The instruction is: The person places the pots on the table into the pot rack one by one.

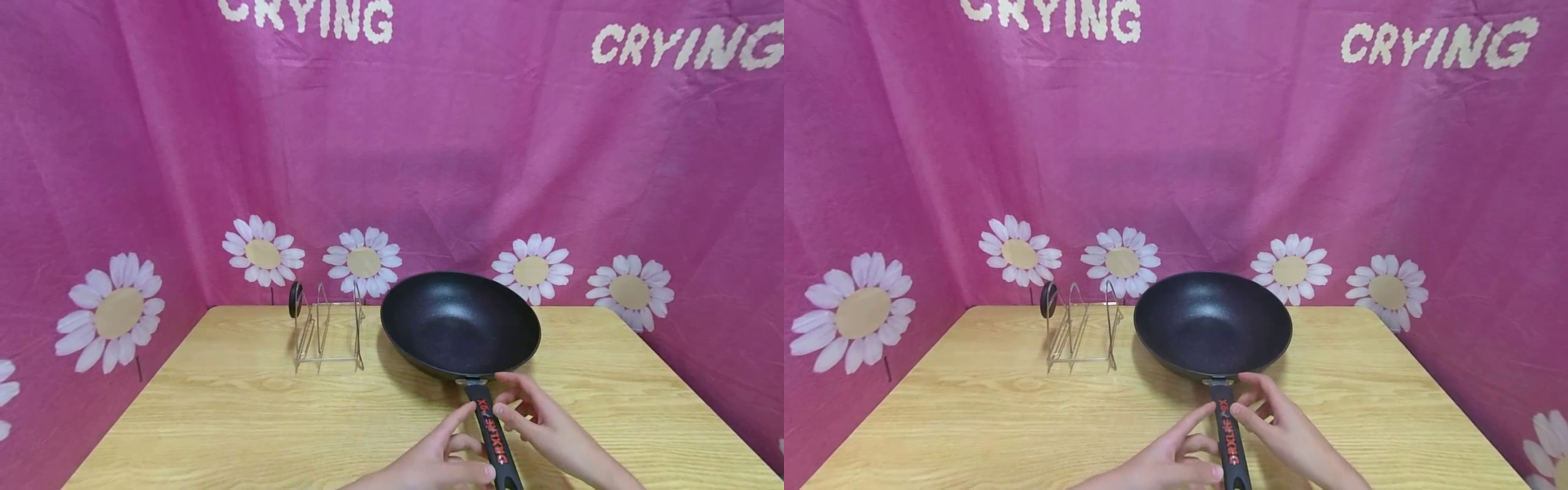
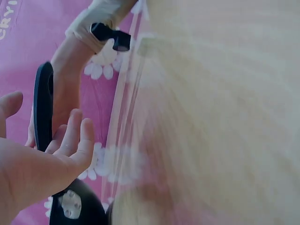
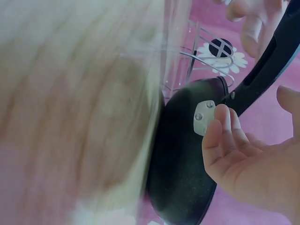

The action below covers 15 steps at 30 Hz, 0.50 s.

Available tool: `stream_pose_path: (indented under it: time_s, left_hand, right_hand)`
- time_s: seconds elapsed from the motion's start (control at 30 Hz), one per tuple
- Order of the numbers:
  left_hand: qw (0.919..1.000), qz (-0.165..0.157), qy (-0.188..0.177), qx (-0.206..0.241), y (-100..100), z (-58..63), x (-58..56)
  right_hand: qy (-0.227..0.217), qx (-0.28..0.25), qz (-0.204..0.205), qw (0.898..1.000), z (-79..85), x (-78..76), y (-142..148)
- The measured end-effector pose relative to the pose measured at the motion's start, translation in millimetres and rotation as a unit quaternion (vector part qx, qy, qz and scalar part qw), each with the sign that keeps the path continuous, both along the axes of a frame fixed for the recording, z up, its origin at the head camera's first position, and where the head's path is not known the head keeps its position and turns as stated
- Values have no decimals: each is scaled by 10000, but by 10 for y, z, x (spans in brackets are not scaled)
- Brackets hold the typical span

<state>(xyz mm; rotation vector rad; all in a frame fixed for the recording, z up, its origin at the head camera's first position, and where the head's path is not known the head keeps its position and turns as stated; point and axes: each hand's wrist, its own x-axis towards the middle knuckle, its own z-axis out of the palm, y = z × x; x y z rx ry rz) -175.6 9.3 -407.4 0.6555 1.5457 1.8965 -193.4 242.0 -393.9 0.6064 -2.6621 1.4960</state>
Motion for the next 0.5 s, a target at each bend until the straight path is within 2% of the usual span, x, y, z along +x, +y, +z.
stream_pose_path:
  time_s: [0.13,0.23,0.5]
  left_hand:
    - [9980,-32,-499,384,63,10,54]
    - [9954,94,-762,578,111,18,92]
    - [9894,268,-1247,691,200,-22,107]
  right_hand:
    - [-559,-169,63,9983,-21,-17,-21]
    - [-919,-354,217,9949,-46,-25,-28]
    - [-1698,-827,754,9791,-102,-35,-22]
